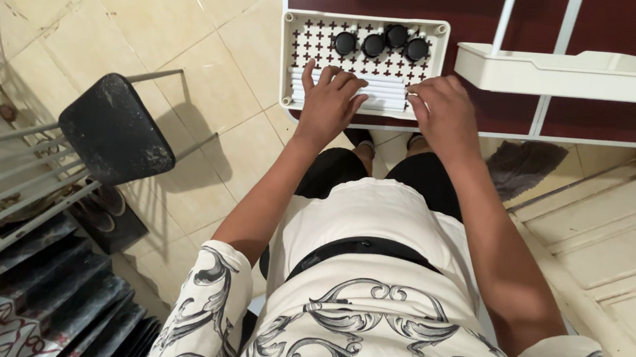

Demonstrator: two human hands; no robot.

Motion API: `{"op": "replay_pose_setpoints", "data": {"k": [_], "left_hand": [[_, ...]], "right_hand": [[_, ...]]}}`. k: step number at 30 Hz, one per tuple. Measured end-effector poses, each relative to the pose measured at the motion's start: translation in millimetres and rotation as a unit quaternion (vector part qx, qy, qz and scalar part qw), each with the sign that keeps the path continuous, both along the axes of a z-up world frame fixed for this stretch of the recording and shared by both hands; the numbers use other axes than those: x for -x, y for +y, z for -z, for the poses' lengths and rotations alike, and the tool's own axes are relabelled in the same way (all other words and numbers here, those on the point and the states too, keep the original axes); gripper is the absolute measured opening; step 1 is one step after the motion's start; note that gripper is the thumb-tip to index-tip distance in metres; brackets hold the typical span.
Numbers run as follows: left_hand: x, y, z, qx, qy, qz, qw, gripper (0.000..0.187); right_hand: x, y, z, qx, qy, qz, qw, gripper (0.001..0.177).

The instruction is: The person assembles a white plastic storage rack by inserting white rods into slots on a perforated tray and attaching a base unit. They repeatedly insert and remove rods, adjust the tray, and connect components on a maroon table.

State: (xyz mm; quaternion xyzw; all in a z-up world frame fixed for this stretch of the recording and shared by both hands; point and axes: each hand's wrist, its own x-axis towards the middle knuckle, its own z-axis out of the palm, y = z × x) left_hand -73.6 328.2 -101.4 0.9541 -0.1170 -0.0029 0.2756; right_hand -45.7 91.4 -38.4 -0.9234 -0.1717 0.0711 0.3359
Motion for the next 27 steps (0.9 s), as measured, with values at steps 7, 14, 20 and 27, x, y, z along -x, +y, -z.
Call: {"op": "replay_pose_setpoints", "data": {"k": [7, 14, 20, 27], "left_hand": [[-18.0, -39.2, -33.3, 0.035, 0.009, 0.018, 0.999, 0.031], [-29.3, -88.9, -35.3, 0.038, 0.034, 0.046, 0.998, 0.051], [-37.9, -140.2, -23.4, 0.046, 0.071, 0.045, 0.995, 0.071], [-45.0, -184.4, -11.8, 0.074, 0.111, -0.007, 0.991, 0.087]], "right_hand": [[-3.9, -40.5, -45.0, 0.002, -0.029, 0.061, 0.998, 0.016], [-8.1, -103.2, -45.1, 0.055, -0.054, 0.086, 0.993, 0.027], [-14.0, -162.7, -31.3, 0.098, -0.059, 0.08, 0.99, 0.037], [-29.0, -218.8, -17.9, 0.152, -0.098, 0.03, 0.983, 0.041]]}}
